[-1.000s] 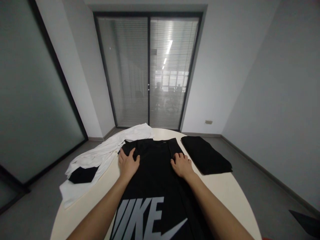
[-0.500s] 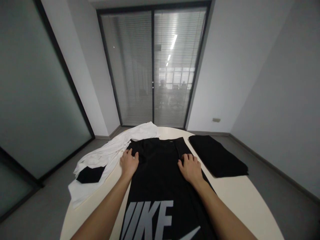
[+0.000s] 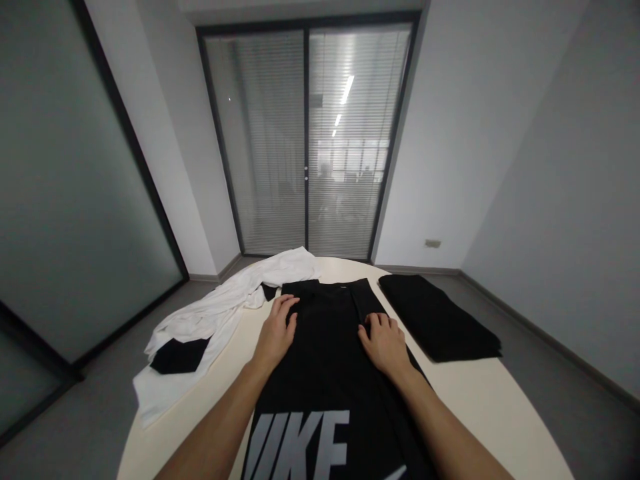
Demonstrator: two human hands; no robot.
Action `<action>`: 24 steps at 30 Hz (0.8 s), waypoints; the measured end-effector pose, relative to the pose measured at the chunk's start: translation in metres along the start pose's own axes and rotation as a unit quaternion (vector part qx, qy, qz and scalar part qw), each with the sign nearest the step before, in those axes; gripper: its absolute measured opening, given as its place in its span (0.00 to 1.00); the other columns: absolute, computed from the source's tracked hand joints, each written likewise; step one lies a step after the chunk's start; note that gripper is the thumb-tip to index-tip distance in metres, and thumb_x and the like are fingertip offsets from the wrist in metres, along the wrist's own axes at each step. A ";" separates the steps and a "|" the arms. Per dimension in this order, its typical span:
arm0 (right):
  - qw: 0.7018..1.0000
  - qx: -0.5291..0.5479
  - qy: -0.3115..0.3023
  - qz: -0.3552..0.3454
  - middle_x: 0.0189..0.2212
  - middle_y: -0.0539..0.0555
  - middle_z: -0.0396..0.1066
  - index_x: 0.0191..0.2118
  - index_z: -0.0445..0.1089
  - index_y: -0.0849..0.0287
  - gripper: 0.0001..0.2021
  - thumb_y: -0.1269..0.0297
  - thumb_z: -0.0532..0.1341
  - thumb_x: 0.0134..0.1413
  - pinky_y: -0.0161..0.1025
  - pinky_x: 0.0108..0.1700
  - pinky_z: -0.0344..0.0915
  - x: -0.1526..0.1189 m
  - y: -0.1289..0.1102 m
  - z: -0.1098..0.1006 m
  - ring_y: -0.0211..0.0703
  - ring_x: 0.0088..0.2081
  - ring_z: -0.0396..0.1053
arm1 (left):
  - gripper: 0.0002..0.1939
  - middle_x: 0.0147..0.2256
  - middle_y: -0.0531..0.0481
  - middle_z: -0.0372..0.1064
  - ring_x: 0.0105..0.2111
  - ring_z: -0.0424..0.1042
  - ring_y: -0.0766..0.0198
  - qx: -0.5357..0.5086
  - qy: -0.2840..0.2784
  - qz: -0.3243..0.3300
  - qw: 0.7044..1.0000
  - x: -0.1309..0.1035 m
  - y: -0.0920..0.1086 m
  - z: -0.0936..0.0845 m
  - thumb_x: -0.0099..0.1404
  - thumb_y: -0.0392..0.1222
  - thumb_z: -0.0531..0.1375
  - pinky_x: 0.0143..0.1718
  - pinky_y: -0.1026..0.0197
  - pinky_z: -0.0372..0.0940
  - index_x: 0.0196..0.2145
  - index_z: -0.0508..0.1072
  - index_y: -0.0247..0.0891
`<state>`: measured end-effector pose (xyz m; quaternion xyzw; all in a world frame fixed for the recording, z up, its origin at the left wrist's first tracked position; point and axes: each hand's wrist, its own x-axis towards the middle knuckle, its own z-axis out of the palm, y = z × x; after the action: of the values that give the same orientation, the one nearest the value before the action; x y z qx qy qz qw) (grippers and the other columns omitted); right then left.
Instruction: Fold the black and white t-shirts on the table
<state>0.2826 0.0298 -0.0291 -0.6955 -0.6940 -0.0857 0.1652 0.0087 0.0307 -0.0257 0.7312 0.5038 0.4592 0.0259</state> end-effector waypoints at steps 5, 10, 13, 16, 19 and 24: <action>1.000 -0.003 -0.002 0.002 0.46 0.60 0.70 0.45 0.69 0.58 0.13 0.56 0.54 0.66 0.46 0.48 0.60 -0.001 -0.001 -0.002 0.55 0.48 0.65 | 0.19 0.52 0.41 0.68 0.54 0.69 0.53 0.048 -0.010 -0.050 0.998 -0.006 -0.020 0.006 0.67 0.35 0.55 0.57 0.49 0.65 0.56 0.65 0.39; 1.000 0.000 -0.003 0.004 0.47 0.60 0.70 0.46 0.69 0.58 0.13 0.55 0.54 0.66 0.46 0.48 0.60 -0.001 0.000 -0.002 0.55 0.49 0.65 | 0.19 0.53 0.37 0.70 0.54 0.70 0.52 0.067 -0.038 -0.098 0.992 -0.011 -0.032 0.012 0.67 0.36 0.55 0.58 0.49 0.63 0.56 0.67 0.33; 1.000 -0.006 -0.012 0.002 0.49 0.60 0.69 0.47 0.69 0.57 0.14 0.55 0.53 0.67 0.46 0.49 0.60 -0.002 0.000 -0.001 0.54 0.50 0.65 | 0.21 0.54 0.37 0.71 0.55 0.71 0.53 0.057 -0.077 -0.131 0.987 -0.010 -0.029 0.010 0.68 0.35 0.52 0.58 0.51 0.63 0.58 0.66 0.33; 0.999 -0.025 -0.033 0.001 0.51 0.61 0.68 0.49 0.68 0.58 0.15 0.54 0.52 0.67 0.47 0.49 0.60 0.000 -0.001 -0.004 0.56 0.52 0.65 | 0.24 0.55 0.37 0.71 0.55 0.71 0.55 0.056 -0.107 -0.155 0.981 -0.007 -0.024 0.003 0.67 0.31 0.49 0.59 0.53 0.62 0.59 0.65 0.32; 0.995 -0.048 -0.086 0.010 0.51 0.64 0.68 0.50 0.68 0.61 0.17 0.55 0.53 0.66 0.50 0.49 0.61 0.009 -0.008 -0.015 0.60 0.53 0.65 | 0.27 0.56 0.39 0.70 0.56 0.70 0.55 0.077 -0.111 -0.157 0.978 -0.004 -0.022 -0.005 0.62 0.28 0.50 0.61 0.53 0.59 0.59 0.66 0.32; 0.990 -0.024 -0.133 -0.028 0.51 0.65 0.70 0.50 0.70 0.61 0.17 0.56 0.54 0.66 0.51 0.50 0.60 0.034 -0.043 -0.031 0.61 0.54 0.65 | 0.28 0.54 0.37 0.72 0.54 0.71 0.53 0.094 -0.129 -0.168 0.973 0.000 -0.024 -0.012 0.60 0.29 0.53 0.59 0.54 0.61 0.59 0.67 0.30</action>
<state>0.2445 0.0500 0.0165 -0.6847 -0.7268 -0.0142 0.0523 -0.0172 0.0368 -0.0308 0.6883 0.6527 0.3009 0.0989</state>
